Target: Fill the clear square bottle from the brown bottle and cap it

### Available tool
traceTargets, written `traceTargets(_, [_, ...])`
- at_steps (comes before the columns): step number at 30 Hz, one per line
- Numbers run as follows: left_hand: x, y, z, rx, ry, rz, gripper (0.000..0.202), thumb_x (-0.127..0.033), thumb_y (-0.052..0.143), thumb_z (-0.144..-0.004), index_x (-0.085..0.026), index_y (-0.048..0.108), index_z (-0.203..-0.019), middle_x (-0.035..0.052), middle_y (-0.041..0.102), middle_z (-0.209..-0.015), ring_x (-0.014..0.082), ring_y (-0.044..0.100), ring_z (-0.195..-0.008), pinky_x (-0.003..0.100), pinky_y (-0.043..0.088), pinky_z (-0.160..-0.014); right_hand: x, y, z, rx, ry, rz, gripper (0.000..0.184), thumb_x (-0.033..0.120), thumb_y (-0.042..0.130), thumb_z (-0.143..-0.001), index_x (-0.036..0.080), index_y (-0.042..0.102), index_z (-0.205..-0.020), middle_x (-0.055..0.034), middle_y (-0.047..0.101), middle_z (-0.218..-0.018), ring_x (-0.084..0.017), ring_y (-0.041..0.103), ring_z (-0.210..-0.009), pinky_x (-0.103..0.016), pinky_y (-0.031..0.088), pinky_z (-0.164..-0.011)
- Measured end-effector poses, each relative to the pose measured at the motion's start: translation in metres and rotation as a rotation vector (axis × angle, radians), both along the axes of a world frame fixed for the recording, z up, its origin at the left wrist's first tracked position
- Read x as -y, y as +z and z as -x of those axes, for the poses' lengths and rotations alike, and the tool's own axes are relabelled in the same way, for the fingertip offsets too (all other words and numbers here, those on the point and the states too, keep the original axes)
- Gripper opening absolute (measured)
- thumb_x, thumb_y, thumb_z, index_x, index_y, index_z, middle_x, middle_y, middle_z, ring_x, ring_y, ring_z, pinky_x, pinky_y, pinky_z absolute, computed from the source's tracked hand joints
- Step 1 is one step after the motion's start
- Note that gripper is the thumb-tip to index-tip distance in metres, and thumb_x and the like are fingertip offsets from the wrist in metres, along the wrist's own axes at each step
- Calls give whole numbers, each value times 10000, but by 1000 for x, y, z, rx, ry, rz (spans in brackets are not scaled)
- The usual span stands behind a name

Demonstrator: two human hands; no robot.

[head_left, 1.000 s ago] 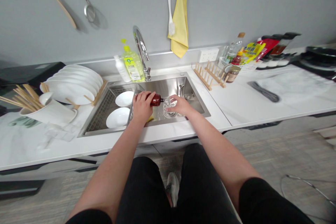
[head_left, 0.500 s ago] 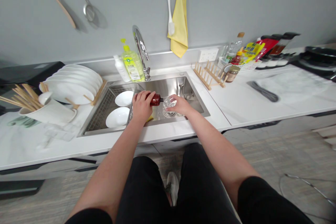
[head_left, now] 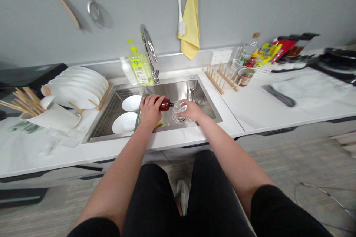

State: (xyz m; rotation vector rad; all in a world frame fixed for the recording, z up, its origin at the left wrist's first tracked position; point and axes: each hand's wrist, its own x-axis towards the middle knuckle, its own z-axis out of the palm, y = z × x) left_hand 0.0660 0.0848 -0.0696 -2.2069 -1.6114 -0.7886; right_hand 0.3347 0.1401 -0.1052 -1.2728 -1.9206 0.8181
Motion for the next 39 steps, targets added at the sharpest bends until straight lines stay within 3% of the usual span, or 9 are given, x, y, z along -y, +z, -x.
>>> traceTargets(39, [-2, -1, 0, -9, -5, 3, 600, -132, 610, -1015, -280, 720, -1587, 138, 719, -1604, 387, 583, -1546, 606, 332, -1349, 5, 7, 0, 81, 16, -22, 655, 394, 1084, -743, 283, 763, -1303, -46, 857, -1253, -301, 824, -1123, -421, 619, -1033])
